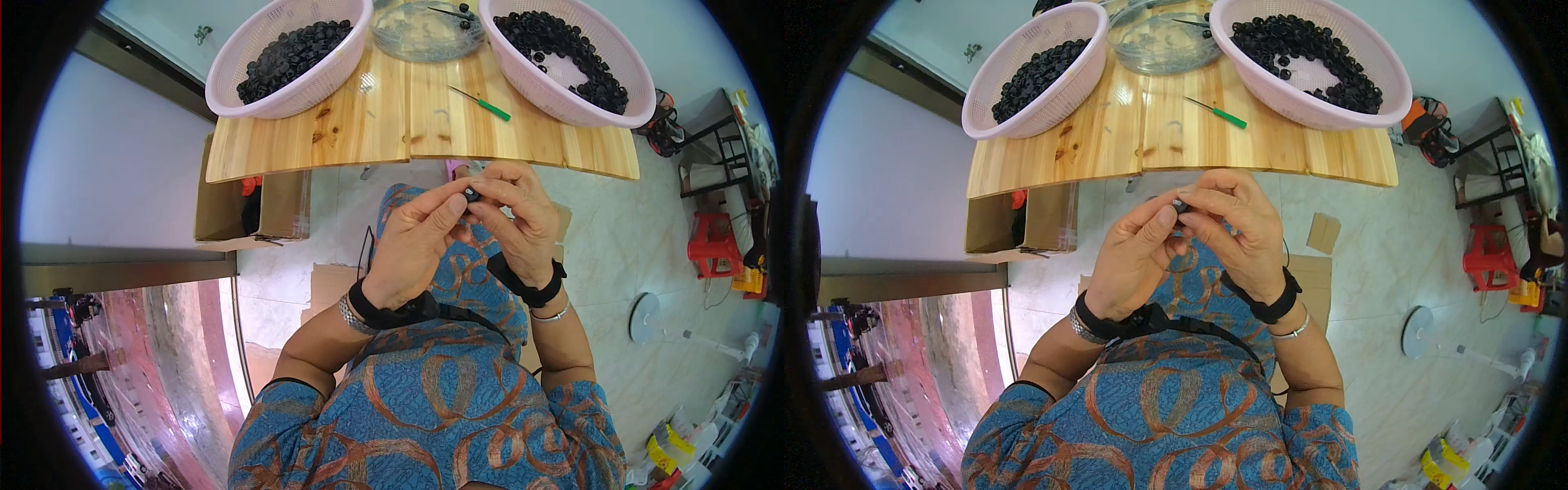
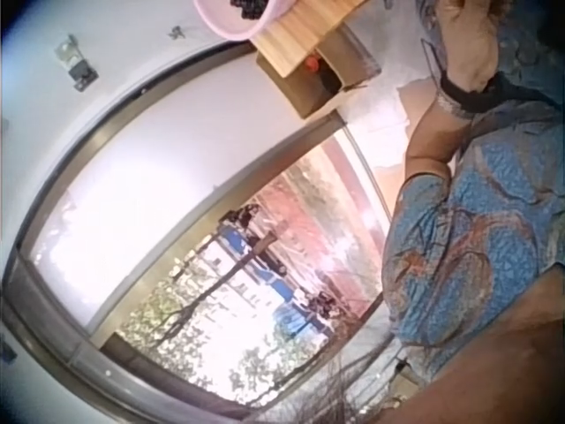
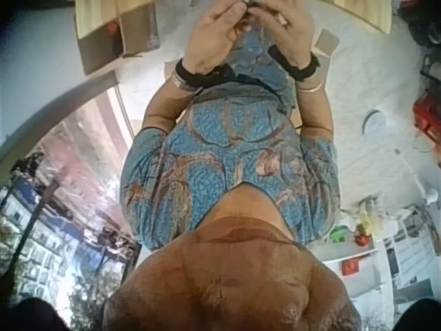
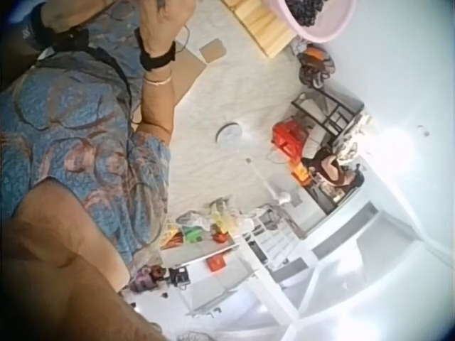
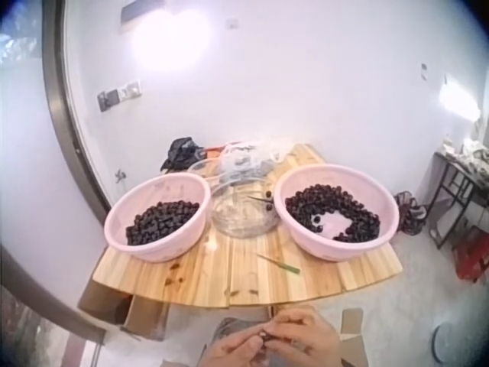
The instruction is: Assembling small black plastic components by hand at a wooden workshop table.
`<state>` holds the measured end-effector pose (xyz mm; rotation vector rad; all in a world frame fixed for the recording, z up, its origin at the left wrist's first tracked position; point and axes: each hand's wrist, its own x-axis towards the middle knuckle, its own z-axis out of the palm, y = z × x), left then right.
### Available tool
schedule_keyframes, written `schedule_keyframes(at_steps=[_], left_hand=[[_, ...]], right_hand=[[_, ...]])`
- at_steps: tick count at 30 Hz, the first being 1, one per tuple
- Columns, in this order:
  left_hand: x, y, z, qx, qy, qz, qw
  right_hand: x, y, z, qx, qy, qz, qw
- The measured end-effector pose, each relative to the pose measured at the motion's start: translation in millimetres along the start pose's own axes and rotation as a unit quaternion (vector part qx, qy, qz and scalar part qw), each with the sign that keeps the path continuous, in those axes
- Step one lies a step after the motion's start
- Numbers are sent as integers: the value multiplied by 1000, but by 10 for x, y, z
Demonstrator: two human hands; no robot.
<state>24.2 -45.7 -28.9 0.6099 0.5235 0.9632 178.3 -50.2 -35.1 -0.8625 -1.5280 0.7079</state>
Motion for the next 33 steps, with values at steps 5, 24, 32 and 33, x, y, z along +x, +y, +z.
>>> schedule_keyframes(at_steps=[5,24,32,33], left_hand=[[6,30,51,49,-5,18,999],[-329,-67,176,32,-17,27,999],[-440,-95,285,44,-42,37,997],[-445,-96,281,50,-50,33,997]], right_hand=[[-87,-23,79,244,58,85,964],[-424,-328,110,171,104,65,978],[-488,-375,41,145,79,-27,986],[-503,-376,34,144,82,-29,986]])
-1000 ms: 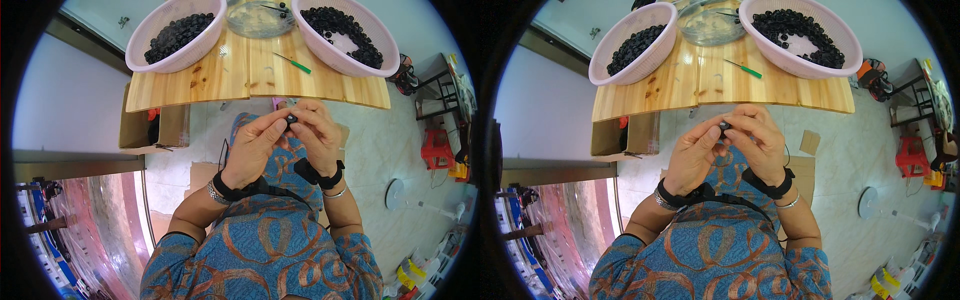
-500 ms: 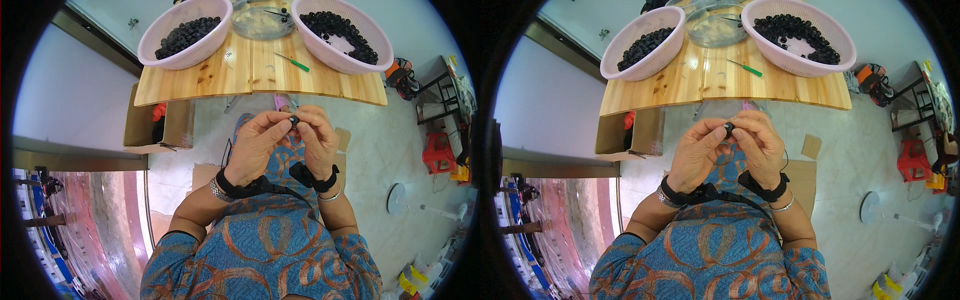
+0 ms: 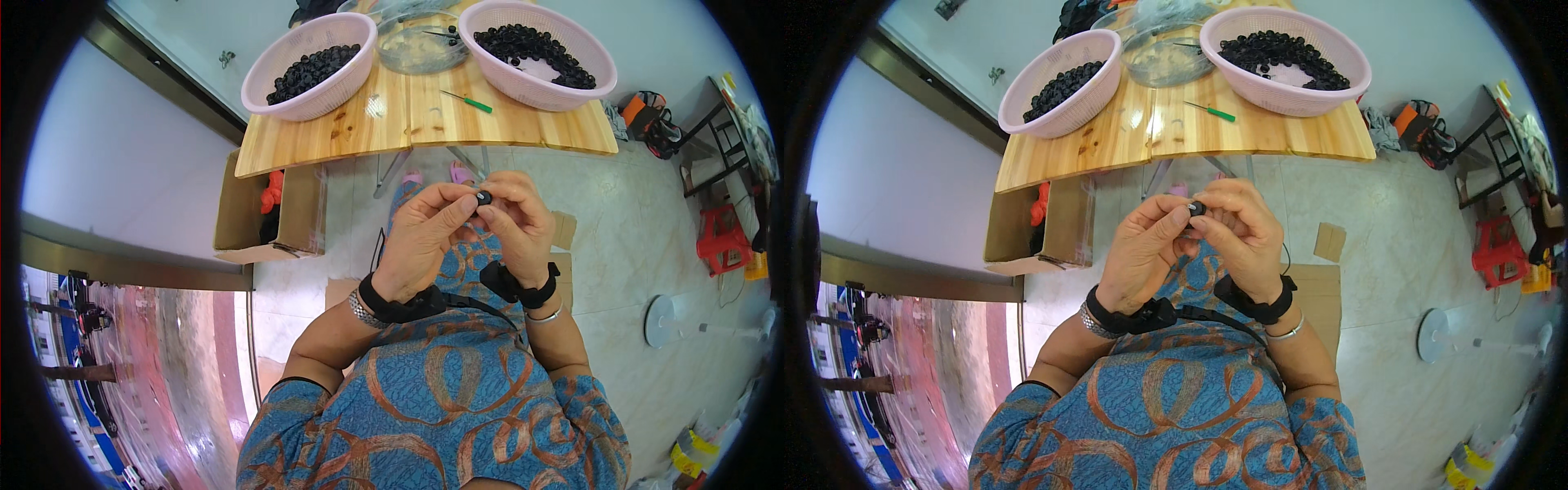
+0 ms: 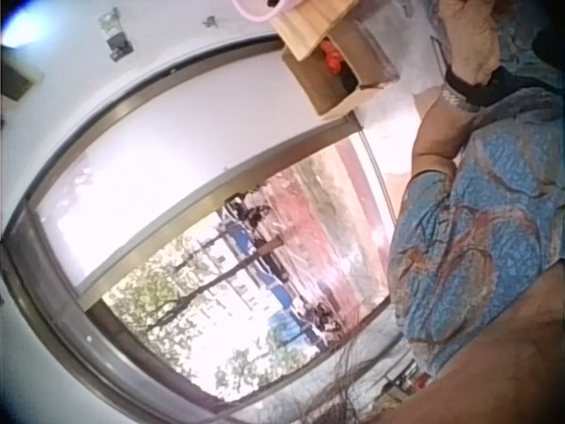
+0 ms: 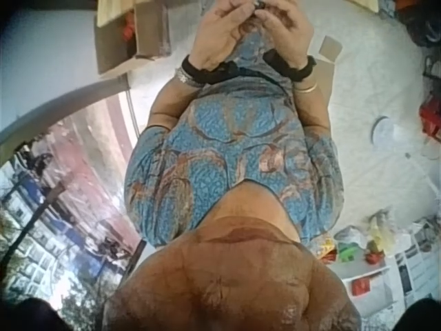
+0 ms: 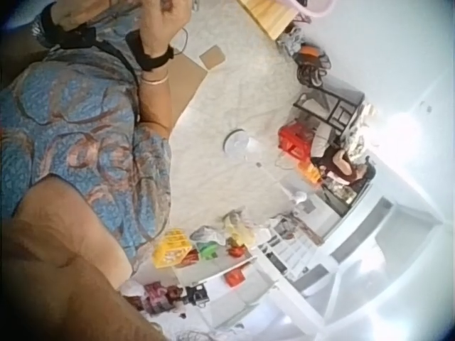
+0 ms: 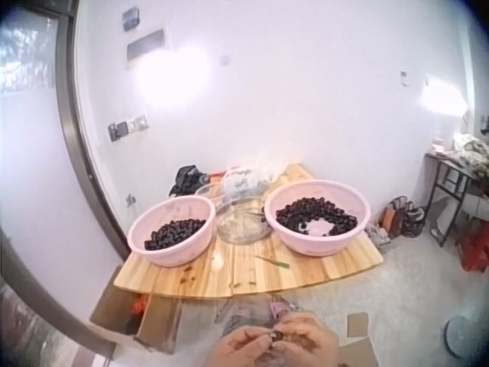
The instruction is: Assembling small black plastic components by hand at a wooden workshop table.
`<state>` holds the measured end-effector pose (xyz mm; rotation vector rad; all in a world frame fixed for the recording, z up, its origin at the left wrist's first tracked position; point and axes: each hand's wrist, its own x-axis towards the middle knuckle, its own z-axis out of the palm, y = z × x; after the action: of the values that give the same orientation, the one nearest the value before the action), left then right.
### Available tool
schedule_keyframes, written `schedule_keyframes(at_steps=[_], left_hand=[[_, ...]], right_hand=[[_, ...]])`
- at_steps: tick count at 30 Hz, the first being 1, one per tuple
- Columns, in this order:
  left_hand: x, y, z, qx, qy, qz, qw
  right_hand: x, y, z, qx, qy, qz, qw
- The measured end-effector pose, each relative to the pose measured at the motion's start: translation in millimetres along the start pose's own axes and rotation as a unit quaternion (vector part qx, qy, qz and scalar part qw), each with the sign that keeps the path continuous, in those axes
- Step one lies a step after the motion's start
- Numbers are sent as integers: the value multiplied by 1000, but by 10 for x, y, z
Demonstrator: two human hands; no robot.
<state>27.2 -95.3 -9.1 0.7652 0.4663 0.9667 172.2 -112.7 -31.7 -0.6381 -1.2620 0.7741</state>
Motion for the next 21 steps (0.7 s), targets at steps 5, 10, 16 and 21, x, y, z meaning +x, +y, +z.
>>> schedule_keyframes(at_steps=[5,10,16,21], left_hand=[[-37,-14,-58,21,-3,-4,1000],[-48,-2,-72,7,20,-1,1000],[-44,43,-94,8,18,9,1000],[-14,74,-93,5,4,22,1000]], right_hand=[[-54,-58,-47,136,18,88,987],[-83,-82,-105,182,21,97,978],[-43,-150,-106,194,80,137,968],[0,-94,-116,192,83,155,965]])
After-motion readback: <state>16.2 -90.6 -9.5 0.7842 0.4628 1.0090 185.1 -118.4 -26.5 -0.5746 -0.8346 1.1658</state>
